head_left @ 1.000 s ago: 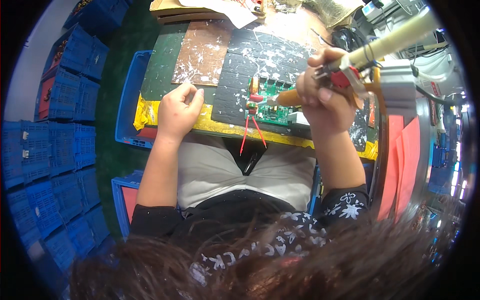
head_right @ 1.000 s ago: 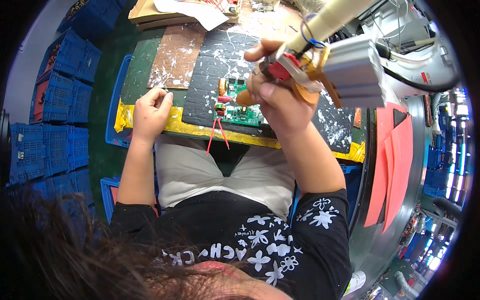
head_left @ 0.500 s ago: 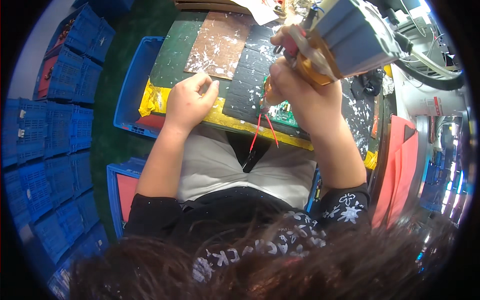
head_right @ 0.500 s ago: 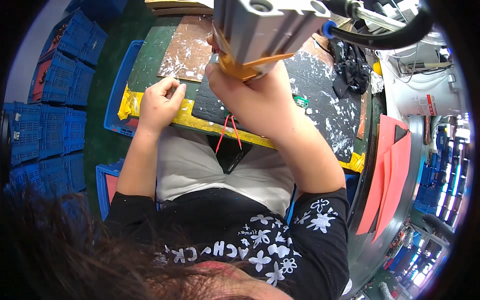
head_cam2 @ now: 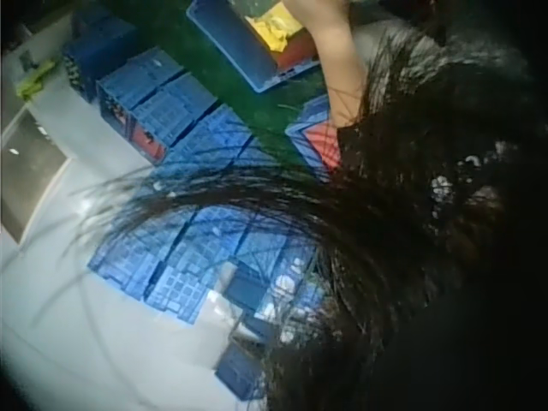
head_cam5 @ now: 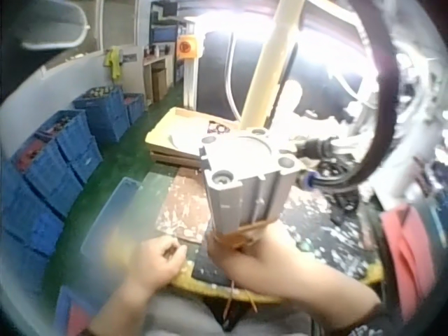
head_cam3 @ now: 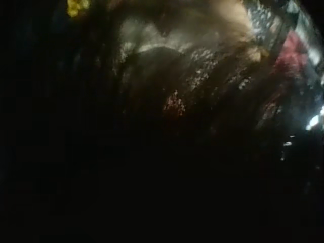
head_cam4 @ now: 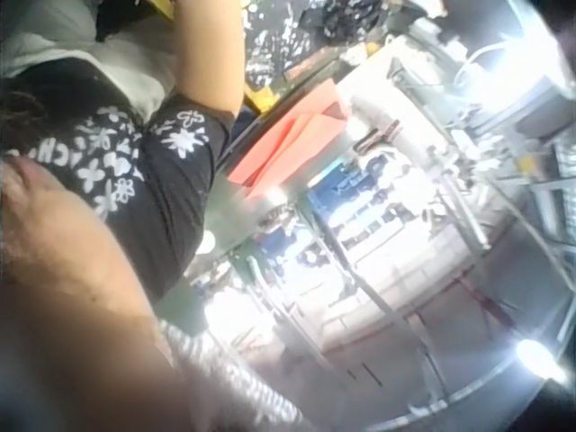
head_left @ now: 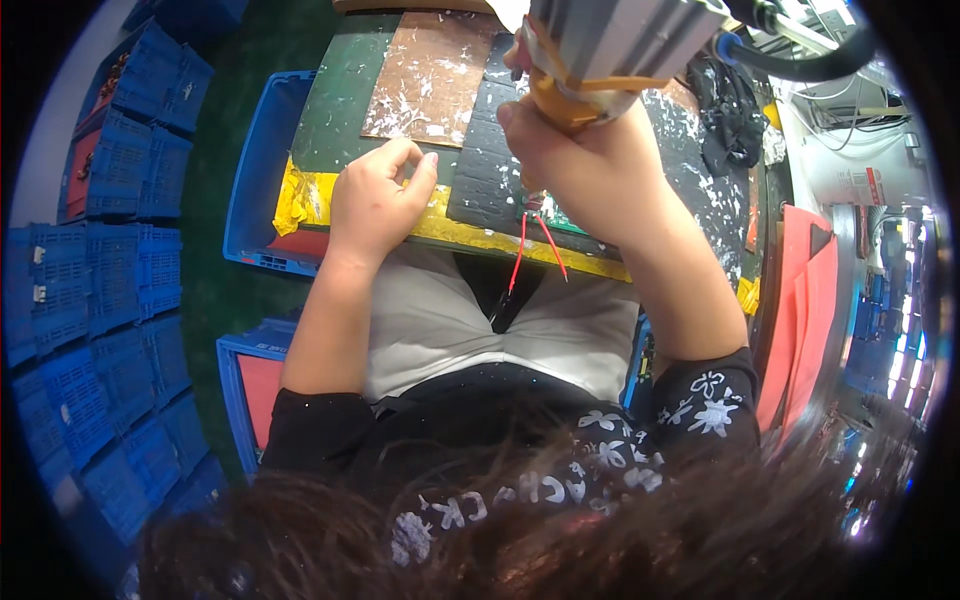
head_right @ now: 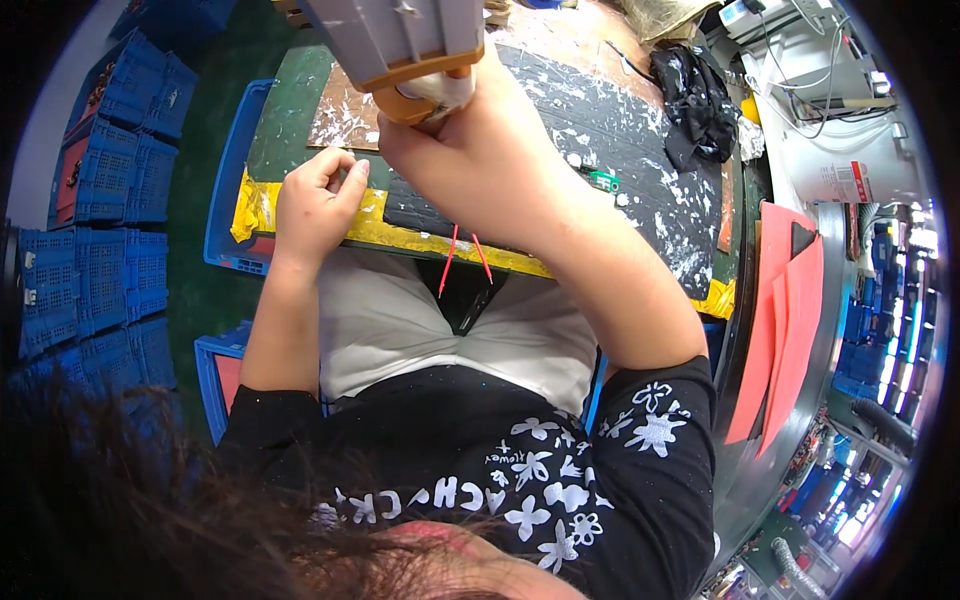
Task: Assembling electronic circuit boards using a handheld pneumatic tool at a workstation.
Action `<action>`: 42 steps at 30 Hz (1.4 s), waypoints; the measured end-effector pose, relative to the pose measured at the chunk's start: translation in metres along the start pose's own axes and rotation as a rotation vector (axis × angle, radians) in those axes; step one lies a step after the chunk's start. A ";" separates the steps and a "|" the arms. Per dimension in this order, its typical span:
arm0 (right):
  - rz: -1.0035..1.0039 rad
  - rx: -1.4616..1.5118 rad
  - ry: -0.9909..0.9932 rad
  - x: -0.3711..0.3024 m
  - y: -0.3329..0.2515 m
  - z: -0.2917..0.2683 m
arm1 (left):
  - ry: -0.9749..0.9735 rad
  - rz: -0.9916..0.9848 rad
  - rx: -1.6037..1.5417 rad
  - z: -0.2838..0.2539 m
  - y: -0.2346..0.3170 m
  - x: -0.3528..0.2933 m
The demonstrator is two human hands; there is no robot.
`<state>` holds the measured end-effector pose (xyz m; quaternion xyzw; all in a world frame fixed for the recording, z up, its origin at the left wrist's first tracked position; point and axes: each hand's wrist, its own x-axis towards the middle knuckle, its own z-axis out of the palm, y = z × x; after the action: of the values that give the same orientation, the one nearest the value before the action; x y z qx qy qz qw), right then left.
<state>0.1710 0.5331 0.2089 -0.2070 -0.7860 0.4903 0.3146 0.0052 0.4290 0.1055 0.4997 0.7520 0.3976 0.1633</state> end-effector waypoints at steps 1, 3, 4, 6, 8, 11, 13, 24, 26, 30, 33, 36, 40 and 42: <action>0.030 0.016 -0.002 0.000 -0.001 0.000 | -0.005 0.002 -0.001 0.000 0.000 0.000; 0.051 0.022 0.020 0.001 -0.003 0.001 | 0.001 0.012 0.002 0.000 0.000 0.000; 0.070 0.030 0.038 0.002 -0.004 0.001 | -0.003 0.013 0.000 0.001 0.000 0.000; 0.024 -0.041 -0.070 0.004 -0.010 -0.009 | 0.009 0.019 -0.006 0.001 -0.001 0.000; -0.025 -0.109 -0.179 0.006 -0.015 -0.012 | 0.008 0.021 -0.013 0.001 -0.001 -0.001; -0.019 -0.108 -0.146 0.006 -0.019 -0.009 | 0.004 0.017 -0.006 0.000 -0.001 -0.001; 0.124 -0.101 -0.140 0.004 -0.021 -0.008 | -0.003 0.015 0.005 0.000 -0.001 -0.001; 0.060 0.044 -0.003 -0.003 -0.001 0.000 | -0.002 0.021 0.030 0.001 -0.002 -0.001; 0.050 0.056 0.000 -0.006 -0.001 -0.003 | -0.002 0.016 0.021 0.002 -0.002 0.000; 0.004 0.161 0.055 -0.017 -0.009 -0.012 | -0.020 -0.022 0.021 0.002 0.002 0.001; -0.006 0.188 0.091 -0.028 -0.016 -0.026 | 0.060 0.029 -0.034 0.002 -0.002 -0.003; 0.039 0.199 0.185 -0.042 -0.005 -0.031 | -0.014 -0.043 0.026 0.001 0.003 -0.001; -0.256 0.098 0.249 -0.050 0.010 -0.041 | -0.009 -0.037 0.035 0.001 0.004 0.000; -0.274 0.000 0.209 -0.051 0.013 -0.045 | 0.002 -0.021 0.059 0.001 0.004 0.000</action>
<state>0.2394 0.5348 0.1971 -0.1478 -0.7698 0.4187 0.4586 0.0087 0.4304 0.1077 0.4960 0.7688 0.3740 0.1520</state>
